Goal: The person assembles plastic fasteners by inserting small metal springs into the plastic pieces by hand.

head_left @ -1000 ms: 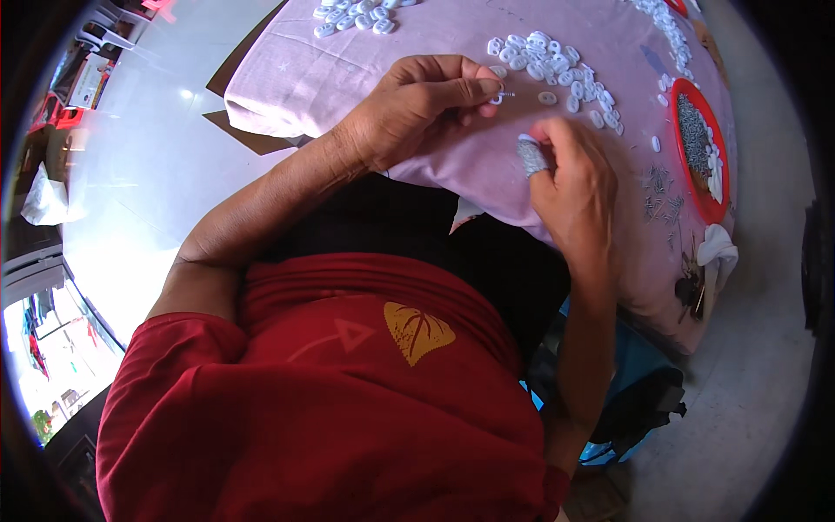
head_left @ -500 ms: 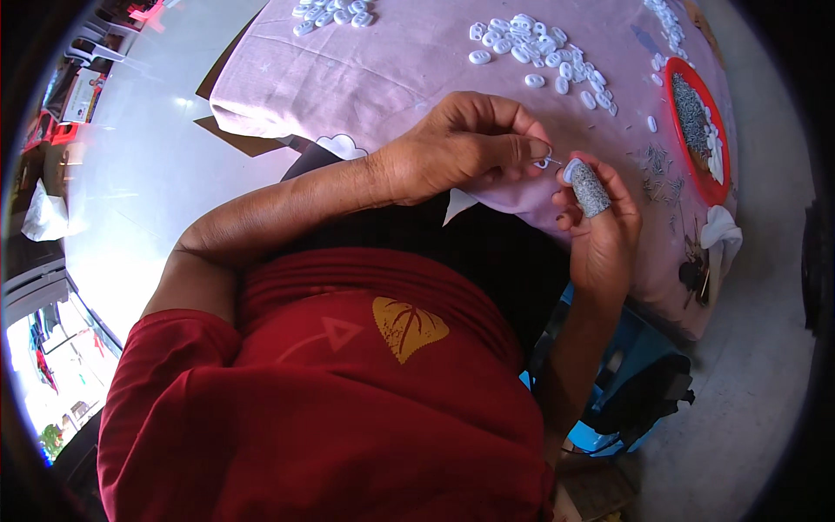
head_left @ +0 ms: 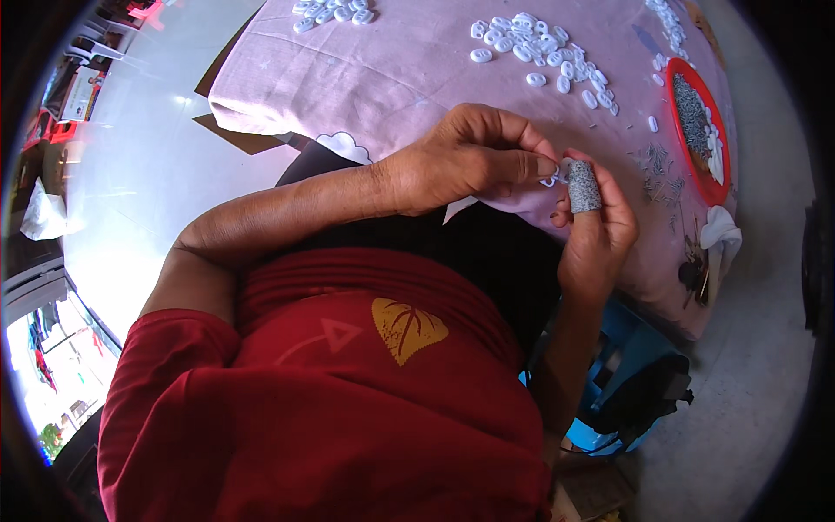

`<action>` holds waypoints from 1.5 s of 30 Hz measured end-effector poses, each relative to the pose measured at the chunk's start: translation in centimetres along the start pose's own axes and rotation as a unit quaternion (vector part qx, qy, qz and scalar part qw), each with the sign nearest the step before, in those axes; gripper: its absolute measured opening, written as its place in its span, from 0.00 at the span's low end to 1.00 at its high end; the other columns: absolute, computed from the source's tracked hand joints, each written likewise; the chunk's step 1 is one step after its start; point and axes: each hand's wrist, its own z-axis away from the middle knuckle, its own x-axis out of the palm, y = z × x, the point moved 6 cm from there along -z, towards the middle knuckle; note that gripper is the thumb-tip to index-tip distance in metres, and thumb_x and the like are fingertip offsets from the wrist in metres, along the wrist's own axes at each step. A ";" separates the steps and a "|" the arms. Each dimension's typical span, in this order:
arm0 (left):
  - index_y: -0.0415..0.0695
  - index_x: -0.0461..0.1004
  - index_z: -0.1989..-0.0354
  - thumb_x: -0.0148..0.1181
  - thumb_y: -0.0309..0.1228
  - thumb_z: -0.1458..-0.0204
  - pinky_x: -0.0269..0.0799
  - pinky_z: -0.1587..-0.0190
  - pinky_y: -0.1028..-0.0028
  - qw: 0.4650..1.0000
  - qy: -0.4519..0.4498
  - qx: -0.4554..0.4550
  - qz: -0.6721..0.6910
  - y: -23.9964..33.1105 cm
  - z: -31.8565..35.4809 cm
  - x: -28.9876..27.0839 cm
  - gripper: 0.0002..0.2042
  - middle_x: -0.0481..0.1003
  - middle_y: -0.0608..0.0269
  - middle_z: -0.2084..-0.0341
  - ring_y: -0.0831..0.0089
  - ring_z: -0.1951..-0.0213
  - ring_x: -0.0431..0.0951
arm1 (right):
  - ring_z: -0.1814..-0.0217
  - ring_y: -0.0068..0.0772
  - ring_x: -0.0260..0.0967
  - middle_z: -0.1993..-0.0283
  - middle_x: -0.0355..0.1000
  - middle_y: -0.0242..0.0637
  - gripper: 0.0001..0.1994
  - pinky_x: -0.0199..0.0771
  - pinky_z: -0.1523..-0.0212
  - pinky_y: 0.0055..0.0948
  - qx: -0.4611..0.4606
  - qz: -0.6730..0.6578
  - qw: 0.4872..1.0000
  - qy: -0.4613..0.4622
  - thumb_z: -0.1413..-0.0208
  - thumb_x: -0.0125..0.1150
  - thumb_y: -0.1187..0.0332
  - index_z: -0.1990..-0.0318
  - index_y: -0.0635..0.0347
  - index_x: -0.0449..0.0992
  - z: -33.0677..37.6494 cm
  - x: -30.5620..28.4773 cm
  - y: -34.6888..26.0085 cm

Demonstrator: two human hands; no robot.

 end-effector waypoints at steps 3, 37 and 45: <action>0.40 0.76 0.57 0.58 0.29 0.43 0.72 0.65 0.86 1.000 0.015 -0.009 0.003 -0.2 0.0 -0.2 0.08 0.76 0.71 0.70 0.87 0.69 0.74 | 0.69 0.17 0.67 0.66 0.74 0.31 0.13 0.69 0.67 0.16 -0.005 0.038 0.999 -0.034 0.45 0.49 0.82 0.54 0.68 0.76 0.1 0.2 0.3; 0.36 0.74 0.62 0.56 0.28 0.42 0.66 0.80 0.86 0.997 0.030 -0.016 -0.067 0.6 -0.1 -0.4 0.07 0.77 0.61 0.74 0.82 0.77 0.76 | 0.71 0.15 0.65 0.61 0.76 0.34 0.15 0.63 0.75 0.14 0.040 -0.030 0.998 -0.050 0.47 0.53 0.80 0.52 0.66 0.76 0.9 -0.4 0.7; 0.36 0.74 0.63 0.57 0.28 0.42 0.66 0.80 0.86 0.995 0.038 -0.003 -0.091 0.6 0.0 -0.3 0.07 0.76 0.63 0.75 0.84 0.78 0.75 | 0.68 0.16 0.66 0.59 0.75 0.35 0.15 0.62 0.73 0.13 0.033 -0.002 0.998 -0.047 0.47 0.51 0.80 0.51 0.67 0.75 0.9 -0.5 0.9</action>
